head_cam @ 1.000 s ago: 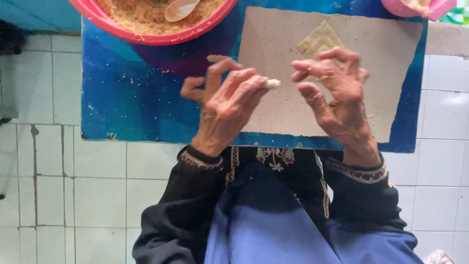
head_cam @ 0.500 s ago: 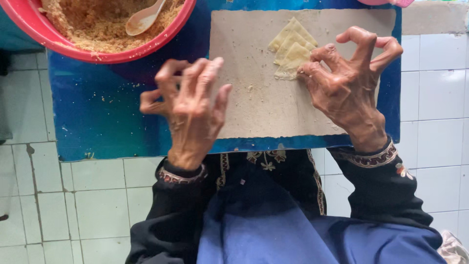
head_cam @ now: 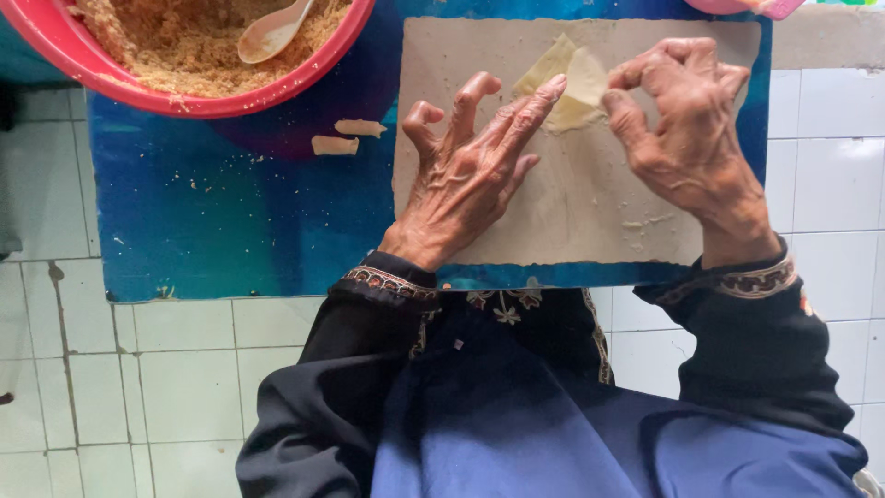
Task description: The person sits at a small blue table folding square pastry wrappers around spoonfuls of brown filling, pinching and rolling each wrapper closed by hand, and sets the finished rolled pastries in a pile on the table with other completed rolls.
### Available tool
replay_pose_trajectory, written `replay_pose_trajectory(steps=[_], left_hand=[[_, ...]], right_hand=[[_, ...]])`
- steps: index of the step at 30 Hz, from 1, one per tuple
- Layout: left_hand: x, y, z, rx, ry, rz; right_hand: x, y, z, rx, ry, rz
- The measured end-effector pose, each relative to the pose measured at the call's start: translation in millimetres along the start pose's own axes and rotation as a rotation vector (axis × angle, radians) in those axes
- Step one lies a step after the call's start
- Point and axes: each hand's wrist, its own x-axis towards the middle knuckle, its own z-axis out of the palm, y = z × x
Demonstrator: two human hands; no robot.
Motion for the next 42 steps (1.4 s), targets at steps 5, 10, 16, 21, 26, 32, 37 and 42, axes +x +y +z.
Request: replay_pose_trajectory(steps=[5, 10, 16, 21, 26, 32, 37, 42], left_hand=[[1.5, 0.9, -3.9, -0.038, 0.017, -0.043], [-19.7, -2.3, -47.9, -0.093, 0.129, -0.143], [-65.7, -6.8, -94.5, -0.112, 0.07, -0.241], [-80.1, -10.7, -88.6, -0.087, 0.068, -0.154], [-90.2, -16.8, -85.3, -0.072, 0.073, -0.095], [-99.3, -25.1, -88.9, -0.032, 0.032, -0.057], [-105.0, -28.8, -90.7, 0.035, -0.005, 0.003], [-111.4, -35.1, -87.7, 0.037, -0.052, 0.018]], right_hand=[[13.2, 8.1, -18.4, 0.32, -0.022, -0.047], [30.5, -19.7, -28.3, 0.1, -0.013, -0.152], [11.6, -115.0, 6.6, -0.299, 0.095, -0.292], [-5.8, -143.3, 15.4, -0.303, 0.061, -0.26], [-18.9, -140.7, 23.8, -0.2, 0.017, -0.179], [-13.8, -133.0, 14.2, -0.097, -0.058, -0.045], [9.4, -136.6, -1.7, -0.156, -0.156, -0.046], [17.5, -148.0, -12.7, -0.223, -0.233, 0.003]])
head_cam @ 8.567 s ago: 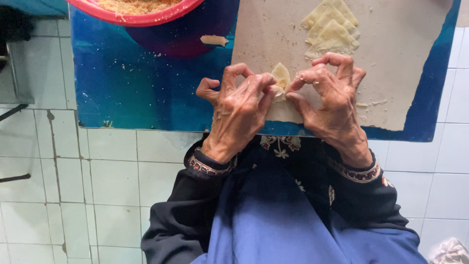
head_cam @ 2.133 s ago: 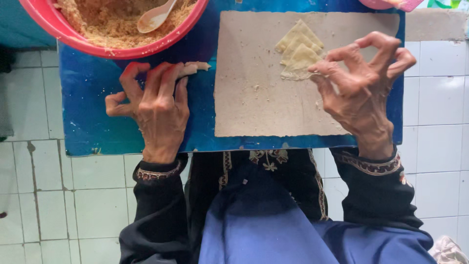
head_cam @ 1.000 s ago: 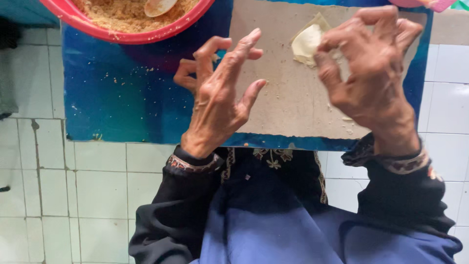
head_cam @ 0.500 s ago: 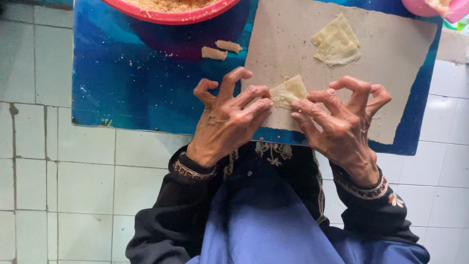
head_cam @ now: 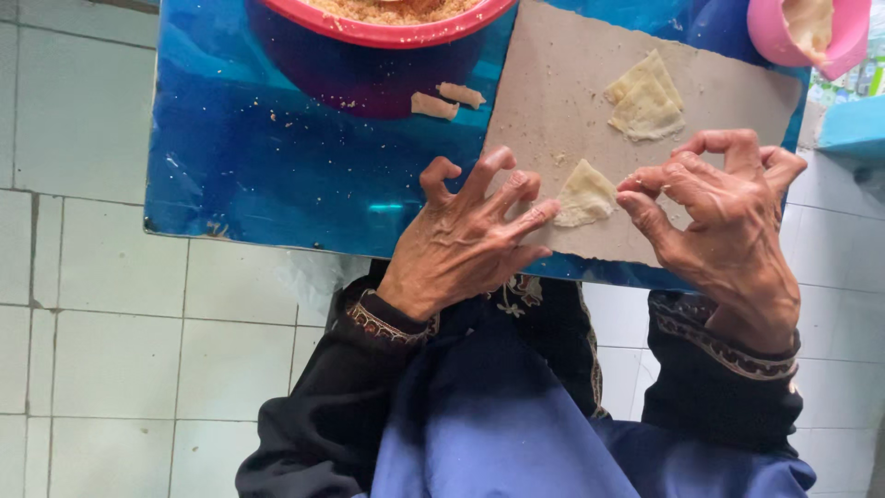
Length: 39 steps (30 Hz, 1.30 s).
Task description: The person sits at a small blue table folding square pastry wrappers around spoonfuls of brown filling, pinching and rolling each wrapper closed by hand, and sets the finished rolled pastries in a pile on the table with other completed rolls.
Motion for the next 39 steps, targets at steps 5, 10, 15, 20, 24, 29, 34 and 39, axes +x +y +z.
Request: replay_pose_trajectory(steps=[5, 10, 15, 20, 24, 29, 34, 39], left_hand=[[-4.4, -1.2, 3.3, -0.035, 0.037, 0.032], [1.9, -0.9, 4.8, -0.012, 0.069, -0.008], [8.7, -4.7, 1.7, 0.022, 0.032, -0.021], [13.3, -15.0, -2.3, -0.01, 0.045, -0.053], [12.5, -23.5, -4.6, -0.045, 0.036, -0.07], [11.6, -30.0, -7.8, -0.047, 0.045, -0.078], [7.8, -32.0, -8.9, -0.024, 0.04, -0.078], [8.5, -33.6, -9.9, -0.028, 0.038, -0.077]], right_hand=[[4.2, -20.6, -8.0, 0.04, 0.062, 0.0], [72.9, -17.5, -16.2, 0.167, 0.265, -0.135], [188.9, -25.8, 5.5, -0.097, 0.344, -0.382], [264.3, -33.3, 39.4, -0.227, 0.137, -0.325], [295.4, -25.5, 60.4, -0.244, 0.062, -0.364], [291.3, -32.7, 46.8, -0.305, 0.152, -0.488], [282.5, -54.7, 24.5, -0.314, 0.183, -0.444], [285.9, -64.6, 30.4, -0.118, 0.176, -0.393]])
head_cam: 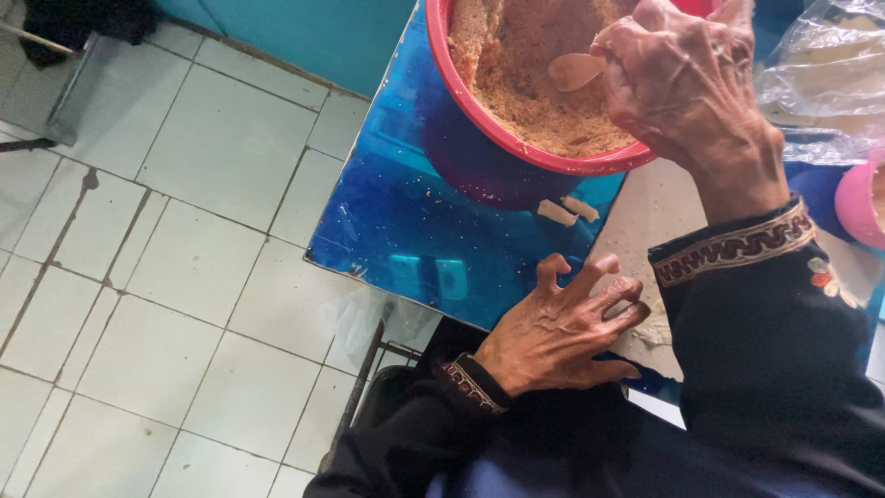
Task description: The person sits at a small blue table folding square pastry wrappers around spoonfuls of brown filling, pinching and rolling each wrapper closed by hand, and sets the finished rolled pastries in a pile on the table with other completed rolls.
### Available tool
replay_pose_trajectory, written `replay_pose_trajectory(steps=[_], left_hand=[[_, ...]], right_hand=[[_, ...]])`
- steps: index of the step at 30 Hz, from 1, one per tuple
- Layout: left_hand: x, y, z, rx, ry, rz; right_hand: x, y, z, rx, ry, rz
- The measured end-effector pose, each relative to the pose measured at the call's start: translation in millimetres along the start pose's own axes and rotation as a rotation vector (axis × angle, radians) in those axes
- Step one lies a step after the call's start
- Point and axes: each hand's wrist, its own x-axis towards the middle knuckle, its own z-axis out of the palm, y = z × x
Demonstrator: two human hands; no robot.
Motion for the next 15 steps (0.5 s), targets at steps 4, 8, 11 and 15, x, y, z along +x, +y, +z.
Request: replay_pose_trajectory(steps=[4, 8, 11, 15], left_hand=[[0.3, 0.5, 0.1, -0.011, -0.022, -0.008], [-0.6, 0.3, -1.1, -0.019, -0.012, -0.017], [-0.4, 1.6, -1.7, -0.013, -0.034, -0.02], [-0.8, 6.5, -2.6, -0.032, -0.053, -0.034]], right_hand=[[3.7, -4.4, 12.2, 0.056, 0.112, -0.054], [1.1, -3.5, 10.7, 0.141, 0.151, -0.003], [-9.7, 3.0, 5.2, 0.421, 0.105, 0.161], [-26.6, 16.5, 1.8, 0.486, 0.122, 0.152]])
